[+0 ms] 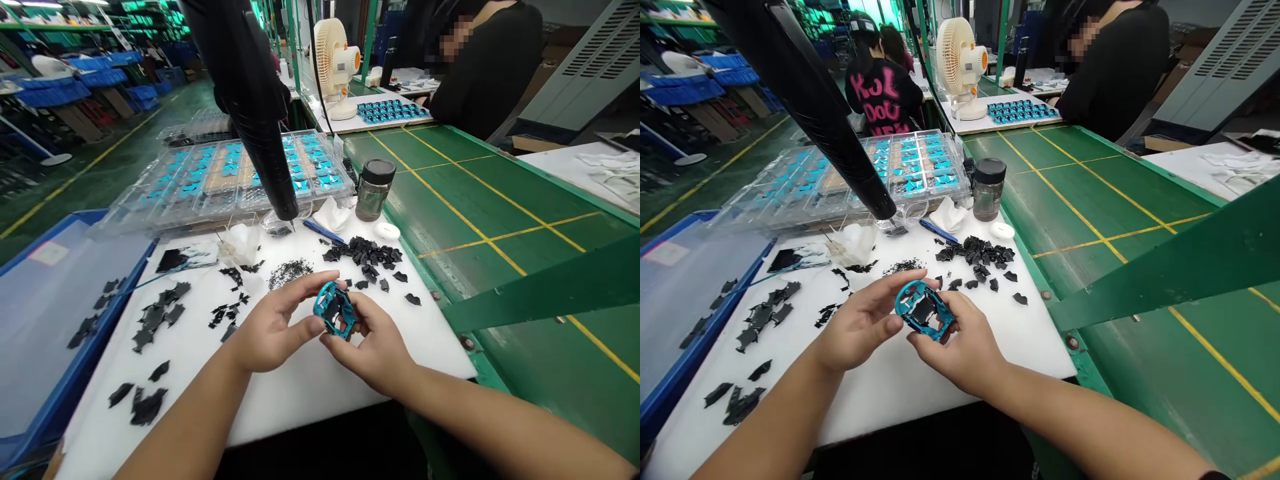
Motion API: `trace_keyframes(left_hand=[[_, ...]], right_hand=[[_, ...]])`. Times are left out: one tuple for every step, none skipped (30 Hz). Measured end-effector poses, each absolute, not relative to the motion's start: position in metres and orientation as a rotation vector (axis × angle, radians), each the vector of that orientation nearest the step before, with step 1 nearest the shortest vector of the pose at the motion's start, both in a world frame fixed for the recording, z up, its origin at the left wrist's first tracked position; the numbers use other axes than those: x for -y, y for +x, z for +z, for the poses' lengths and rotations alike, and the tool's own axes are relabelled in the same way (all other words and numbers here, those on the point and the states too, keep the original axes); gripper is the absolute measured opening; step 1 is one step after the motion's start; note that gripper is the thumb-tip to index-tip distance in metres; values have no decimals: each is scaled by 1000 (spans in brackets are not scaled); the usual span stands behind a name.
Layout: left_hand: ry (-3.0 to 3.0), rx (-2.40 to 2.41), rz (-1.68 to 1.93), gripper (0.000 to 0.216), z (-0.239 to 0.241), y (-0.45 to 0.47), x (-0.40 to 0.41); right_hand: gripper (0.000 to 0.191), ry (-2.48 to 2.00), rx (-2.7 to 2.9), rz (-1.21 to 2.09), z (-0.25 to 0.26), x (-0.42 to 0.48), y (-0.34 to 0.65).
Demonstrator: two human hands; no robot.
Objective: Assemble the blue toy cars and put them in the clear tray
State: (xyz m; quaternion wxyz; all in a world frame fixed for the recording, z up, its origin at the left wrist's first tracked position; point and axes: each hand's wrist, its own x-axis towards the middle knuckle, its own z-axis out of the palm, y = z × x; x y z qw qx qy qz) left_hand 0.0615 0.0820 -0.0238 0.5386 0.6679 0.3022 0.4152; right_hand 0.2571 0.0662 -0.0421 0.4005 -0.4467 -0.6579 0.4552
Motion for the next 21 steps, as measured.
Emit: trace_keyframes(left_hand=[[1566,-716,988,53,-23,61,-82],[1539,-709,992,51,-23,61,-83],[1509,-693,1001,50,-23,61,-83],[1478,-673,1008,49,-23,61,-83],[1449,-649,1017,49,-24,60,-84],[1418,-628,1024,49,-25,60,-84],[1388,-609,1030,49,-26,60,-84],[1359,-591,1032,49,-27,60,-84],[1334,-577,1031,49,-28,59,-84],[1316,-568,1032,49,-29,59,-84],[1303,-561,1034,48,-29,60,-84],[1295,-556,1036,48,-29,60,-84],[1291,-553,1038,48,-29,60,-84],[1288,-552,1040,47,-29,60,-85],[1285,-550,1041,47,-29,61,-85],[1283,-549,1042,47,-29,61,-85],[1283,-550,1045,46,-29,61,-85],[1286,-554,1050,47,-29,61,-85],[1292,-561,1055,47,-30,60,-85],[1301,-571,1060,48,-31,60,-85],[1314,-582,1067,48,-31,60,-85]], right_hand=[[37,-1142,1676,1103,-41,-66,257],[37,-1146,1687,1053,-40,-66,258],[37,-1141,1701,999,-39,-66,258],[37,-1132,1714,940,-38,-66,258],[38,-1119,1728,885,-38,-66,259],[39,-1103,1741,837,-37,-66,259],[40,-1087,1752,796,-37,-65,259],[41,-1071,1760,763,-37,-65,260],[43,-1054,1766,737,-37,-64,260],[44,-1038,1770,717,-38,-63,260],[46,-1021,1774,702,-38,-63,260],[48,-1006,1775,692,-38,-62,260],[49,-993,1774,685,-37,-61,260],[49,-984,1772,682,-37,-61,260],[48,-983,1770,685,-37,-61,260],[47,-988,1768,696,-36,-61,260],[46,-1002,1767,713,-36,-60,260],[45,-1022,1769,734,-36,-60,260],[44,-1044,1773,757,-36,-60,260],[44,-1066,1774,784,-37,-60,260],[45,-1084,1768,815,-38,-60,260]])
